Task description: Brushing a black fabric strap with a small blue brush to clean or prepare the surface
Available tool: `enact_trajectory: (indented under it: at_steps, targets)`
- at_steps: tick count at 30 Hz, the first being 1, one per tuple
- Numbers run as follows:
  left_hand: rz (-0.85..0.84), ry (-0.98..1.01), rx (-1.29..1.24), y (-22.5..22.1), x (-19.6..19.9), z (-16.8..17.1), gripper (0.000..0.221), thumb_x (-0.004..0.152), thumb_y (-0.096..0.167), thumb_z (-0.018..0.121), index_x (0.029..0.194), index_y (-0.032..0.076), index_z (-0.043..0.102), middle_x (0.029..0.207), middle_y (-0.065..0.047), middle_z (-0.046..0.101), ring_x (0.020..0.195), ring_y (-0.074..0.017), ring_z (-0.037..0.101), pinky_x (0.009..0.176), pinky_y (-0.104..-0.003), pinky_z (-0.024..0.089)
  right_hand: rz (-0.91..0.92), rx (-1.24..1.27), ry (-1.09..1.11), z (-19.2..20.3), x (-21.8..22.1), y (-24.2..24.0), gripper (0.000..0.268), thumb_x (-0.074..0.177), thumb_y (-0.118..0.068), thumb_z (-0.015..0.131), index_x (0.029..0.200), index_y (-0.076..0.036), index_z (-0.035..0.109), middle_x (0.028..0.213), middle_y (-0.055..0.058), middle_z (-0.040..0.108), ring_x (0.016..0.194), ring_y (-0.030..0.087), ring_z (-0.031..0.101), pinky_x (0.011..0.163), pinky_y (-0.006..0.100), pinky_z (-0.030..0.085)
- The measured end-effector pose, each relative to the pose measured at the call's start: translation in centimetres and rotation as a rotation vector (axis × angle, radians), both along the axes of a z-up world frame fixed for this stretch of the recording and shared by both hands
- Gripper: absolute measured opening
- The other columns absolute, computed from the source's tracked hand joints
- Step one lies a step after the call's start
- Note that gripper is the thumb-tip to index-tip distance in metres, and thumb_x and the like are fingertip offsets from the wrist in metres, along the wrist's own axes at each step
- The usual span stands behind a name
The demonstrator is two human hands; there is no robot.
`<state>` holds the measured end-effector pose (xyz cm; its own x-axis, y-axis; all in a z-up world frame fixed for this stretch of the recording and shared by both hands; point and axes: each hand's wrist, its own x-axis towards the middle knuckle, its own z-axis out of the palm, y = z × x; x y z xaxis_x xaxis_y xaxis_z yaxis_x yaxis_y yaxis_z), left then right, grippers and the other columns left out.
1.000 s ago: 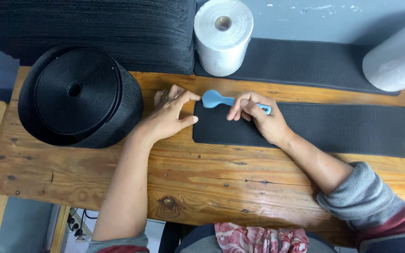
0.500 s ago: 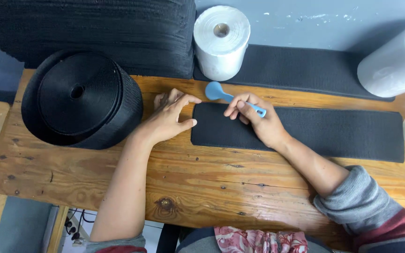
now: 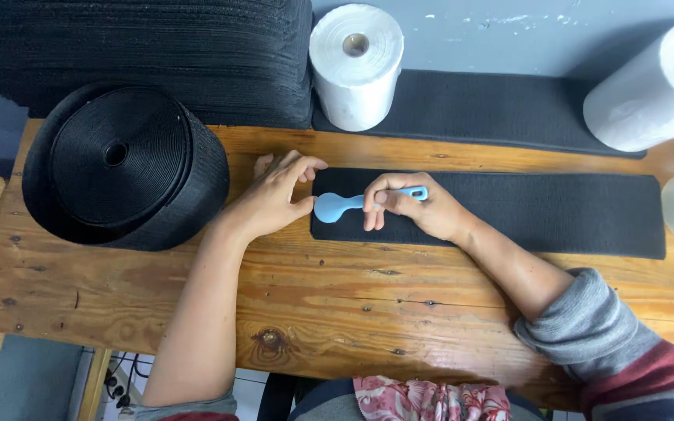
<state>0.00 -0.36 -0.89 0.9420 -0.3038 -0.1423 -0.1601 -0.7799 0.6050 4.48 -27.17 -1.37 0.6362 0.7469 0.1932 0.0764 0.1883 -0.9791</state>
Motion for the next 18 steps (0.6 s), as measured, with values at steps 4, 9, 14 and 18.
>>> enact_trajectory:
  at_steps: [4, 9, 14, 18]
  targets:
    - [0.013, 0.030, -0.012, -0.4, -0.1, 1.0, 0.060, 0.088, 0.012, 0.069, 0.144, 0.011, 0.049, 0.112, -0.008, 0.055, 0.116, -0.0242, 0.056, 0.115, -0.051, 0.018, -0.021, -0.002, 0.026, 0.6, 0.1, 0.2, 0.020, 0.096, -0.009, 0.055, 0.093, 0.002, 0.072, 0.076, 0.021, 0.076, 0.068, 0.024, 0.073, 0.058, 0.024, 0.046]
    - [0.004, 0.033, 0.017, -0.6, 0.0, 1.3, 0.059, 0.091, 0.019, 0.068, 0.146, 0.009, 0.049, 0.115, -0.010, 0.056, 0.121, -0.0280, 0.055, 0.117, -0.053, 0.015, -0.134, 0.060, 0.054, -0.9, 0.8, -0.2, 0.021, 0.100, -0.011, 0.054, 0.094, 0.001, 0.070, 0.080, 0.018, 0.075, 0.074, 0.024, 0.074, 0.058, 0.023, 0.045]
    - [-0.003, 0.007, 0.030, -0.5, 0.1, 0.6, 0.056, 0.092, 0.019, 0.068, 0.144, 0.009, 0.051, 0.113, -0.009, 0.054, 0.118, -0.0279, 0.056, 0.117, -0.053, 0.016, -0.188, 0.081, 0.066, -1.0, 0.8, 0.1, 0.022, 0.100, -0.011, 0.052, 0.090, 0.001, 0.068, 0.075, 0.018, 0.074, 0.068, 0.021, 0.071, 0.055, 0.021, 0.042]
    - [-0.007, -0.009, 0.024, -0.6, 0.0, 1.1, 0.057, 0.094, 0.030, 0.071, 0.143, 0.008, 0.053, 0.113, -0.010, 0.055, 0.116, -0.0282, 0.057, 0.117, -0.055, 0.017, -0.182, 0.144, 0.088, -1.9, 1.0, 0.1, 0.024, 0.098, -0.013, 0.051, 0.082, -0.002, 0.066, 0.066, 0.016, 0.071, 0.058, 0.018, 0.067, 0.053, 0.021, 0.039]
